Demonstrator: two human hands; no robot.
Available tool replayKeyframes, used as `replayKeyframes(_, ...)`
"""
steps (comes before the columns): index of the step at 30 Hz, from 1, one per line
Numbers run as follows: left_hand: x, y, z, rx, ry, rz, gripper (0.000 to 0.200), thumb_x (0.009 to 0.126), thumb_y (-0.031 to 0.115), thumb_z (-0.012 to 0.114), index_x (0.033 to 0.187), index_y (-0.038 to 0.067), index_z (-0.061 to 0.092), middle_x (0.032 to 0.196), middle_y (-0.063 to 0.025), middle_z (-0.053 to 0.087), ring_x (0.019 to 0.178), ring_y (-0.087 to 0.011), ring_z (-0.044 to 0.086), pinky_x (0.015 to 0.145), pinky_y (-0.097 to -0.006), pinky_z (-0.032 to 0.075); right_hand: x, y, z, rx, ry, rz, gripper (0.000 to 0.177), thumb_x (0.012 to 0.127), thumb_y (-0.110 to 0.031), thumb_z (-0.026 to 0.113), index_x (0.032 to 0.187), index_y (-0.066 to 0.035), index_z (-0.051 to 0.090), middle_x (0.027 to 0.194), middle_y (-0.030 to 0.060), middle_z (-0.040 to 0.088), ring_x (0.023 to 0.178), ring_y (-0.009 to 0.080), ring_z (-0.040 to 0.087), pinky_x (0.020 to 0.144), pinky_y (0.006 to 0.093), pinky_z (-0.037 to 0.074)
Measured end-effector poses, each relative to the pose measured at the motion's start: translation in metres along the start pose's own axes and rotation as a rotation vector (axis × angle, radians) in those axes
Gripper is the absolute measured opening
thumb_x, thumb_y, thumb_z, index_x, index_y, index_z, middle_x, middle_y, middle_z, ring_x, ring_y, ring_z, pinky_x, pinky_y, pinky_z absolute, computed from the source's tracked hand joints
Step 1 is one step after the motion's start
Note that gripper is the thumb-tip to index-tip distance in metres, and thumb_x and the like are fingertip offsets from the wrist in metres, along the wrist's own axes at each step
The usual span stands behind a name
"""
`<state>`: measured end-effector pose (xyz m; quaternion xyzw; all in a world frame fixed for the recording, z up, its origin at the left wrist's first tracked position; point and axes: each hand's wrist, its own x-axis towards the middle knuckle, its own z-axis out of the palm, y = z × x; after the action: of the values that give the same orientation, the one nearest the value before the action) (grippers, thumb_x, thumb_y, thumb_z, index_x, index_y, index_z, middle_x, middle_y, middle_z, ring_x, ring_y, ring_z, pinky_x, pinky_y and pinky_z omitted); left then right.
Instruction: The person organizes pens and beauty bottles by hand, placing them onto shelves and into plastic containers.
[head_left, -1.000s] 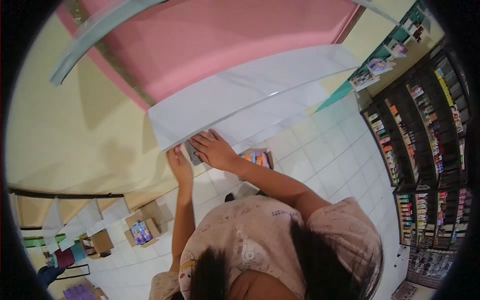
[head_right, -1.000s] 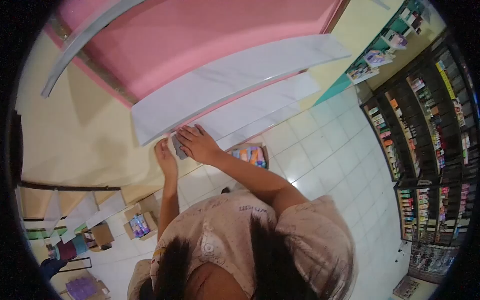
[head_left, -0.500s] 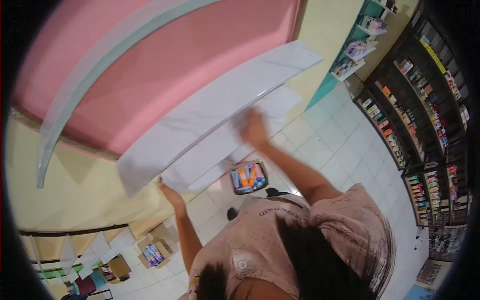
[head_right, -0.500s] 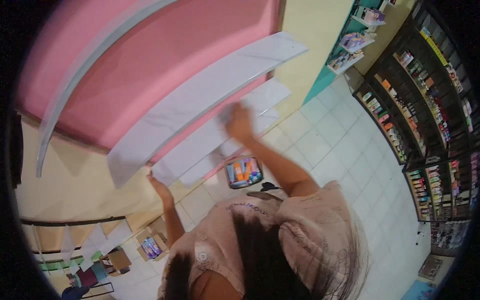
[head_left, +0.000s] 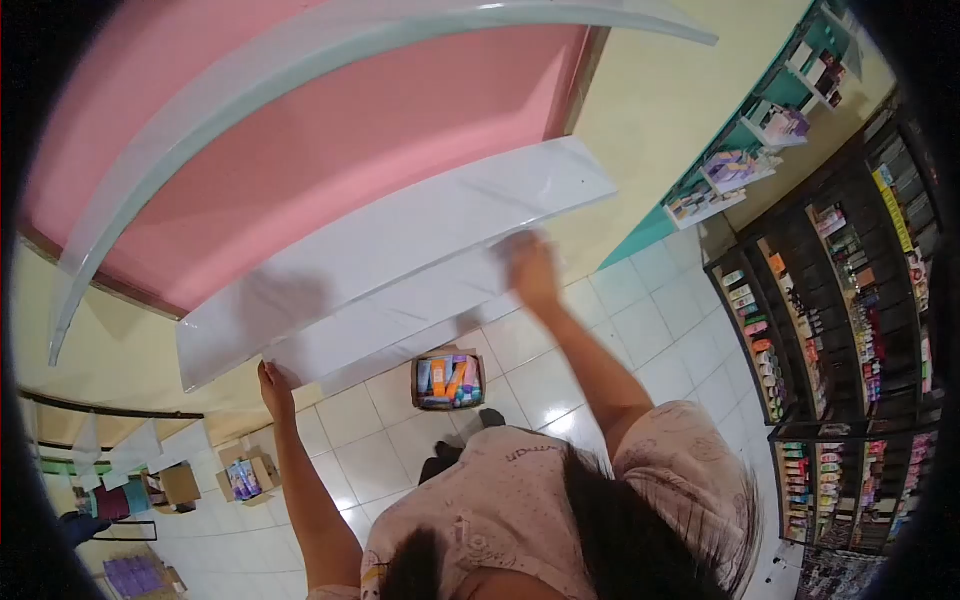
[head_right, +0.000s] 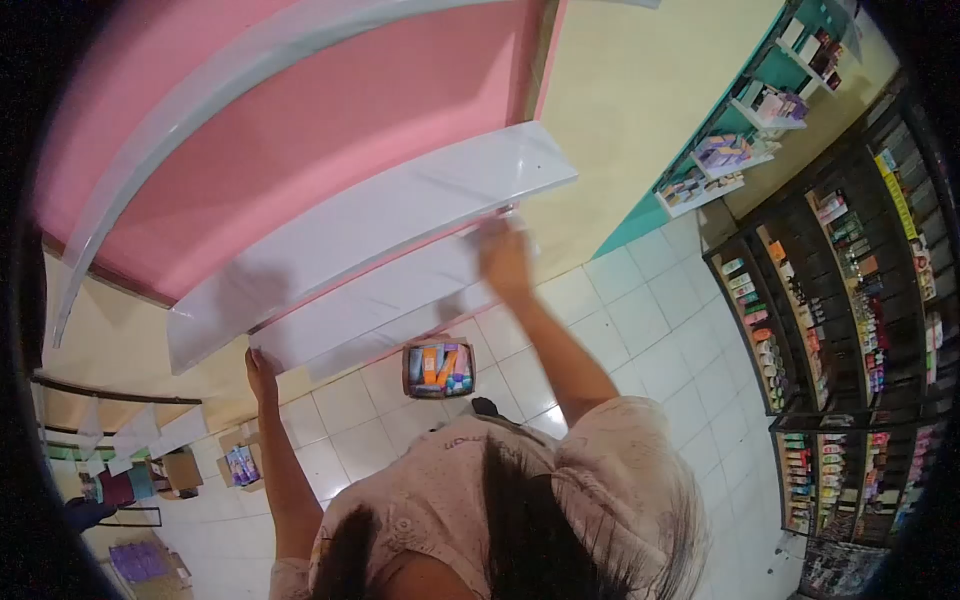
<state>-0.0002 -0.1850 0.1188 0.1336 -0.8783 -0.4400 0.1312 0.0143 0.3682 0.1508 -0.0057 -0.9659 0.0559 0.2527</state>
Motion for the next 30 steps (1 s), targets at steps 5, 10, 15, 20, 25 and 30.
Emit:
replayKeyframes(5,0.009,-0.020,0.001,0.001,-0.021,0.087,0.047,0.099,0.039,0.037,0.124,0.001,0.048,0.105,-0.0156,0.061,0.095,-0.0288,0.058,0.083,-0.0374,0.045,-0.030,0.153,-0.004,0.667,0.335,1.079,0.049,0.092,-0.036,0.053,0.122,0.003,0.047,0.104,0.0262,0.060,0.089,0.0379,0.061,0.080,0.0430,0.047)
replayKeyframes(10,0.014,-0.025,0.002,0.085,-0.036,-0.058,0.046,0.099,0.040,0.035,0.117,0.001,0.051,0.099,-0.0131,0.061,0.089,-0.0263,0.057,0.079,-0.0367,0.045,-0.007,0.091,-0.037,0.733,0.470,0.880,0.055,0.092,-0.038,0.055,0.125,0.005,0.044,0.115,0.0246,0.058,0.108,0.0344,0.057,0.091,0.0371,0.044)
replayKeyframes(15,0.021,-0.052,0.001,-0.168,-0.077,-0.084,0.047,0.099,0.040,0.036,0.113,-0.001,0.054,0.093,-0.0116,0.060,0.083,-0.0228,0.056,0.075,-0.0343,0.045,0.001,-0.058,-0.020,0.388,0.255,0.328,0.051,0.072,-0.011,0.059,0.122,-0.003,0.053,0.126,0.0229,0.049,0.122,0.0373,0.041,0.106,0.0565,0.022)
replayKeyframes(20,0.018,-0.058,0.013,-0.181,-0.099,-0.160,0.047,0.100,0.039,0.036,0.117,-0.001,0.053,0.105,-0.0143,0.061,0.097,-0.0241,0.056,0.086,-0.0340,0.043,-0.026,-0.236,-0.016,0.703,-0.081,-0.312,0.043,0.068,-0.006,0.058,0.111,-0.006,0.060,0.127,0.0170,0.053,0.125,0.0334,0.043,0.110,0.0494,0.026)
replayKeyframes(25,0.010,-0.043,0.012,-0.197,-0.042,0.042,0.049,0.101,0.034,0.034,0.122,-0.007,0.049,0.121,-0.0154,0.056,0.113,-0.0241,0.051,0.099,-0.0332,0.036,-0.023,-0.138,0.005,0.383,0.120,-0.027,0.048,0.069,-0.004,0.060,0.117,-0.008,0.059,0.126,0.0148,0.053,0.119,0.0348,0.046,0.106,0.0483,0.030)
replayKeyframes(30,0.026,-0.060,-0.002,-0.453,-0.426,-0.131,0.051,0.101,0.041,0.032,0.130,0.001,0.046,0.125,-0.0128,0.052,0.117,-0.0264,0.047,0.103,-0.0397,0.035,-0.008,-0.065,0.007,-0.048,0.379,0.376,0.045,0.071,-0.011,0.056,0.115,-0.003,0.059,0.109,0.0174,0.061,0.103,0.0363,0.054,0.091,0.0482,0.039)
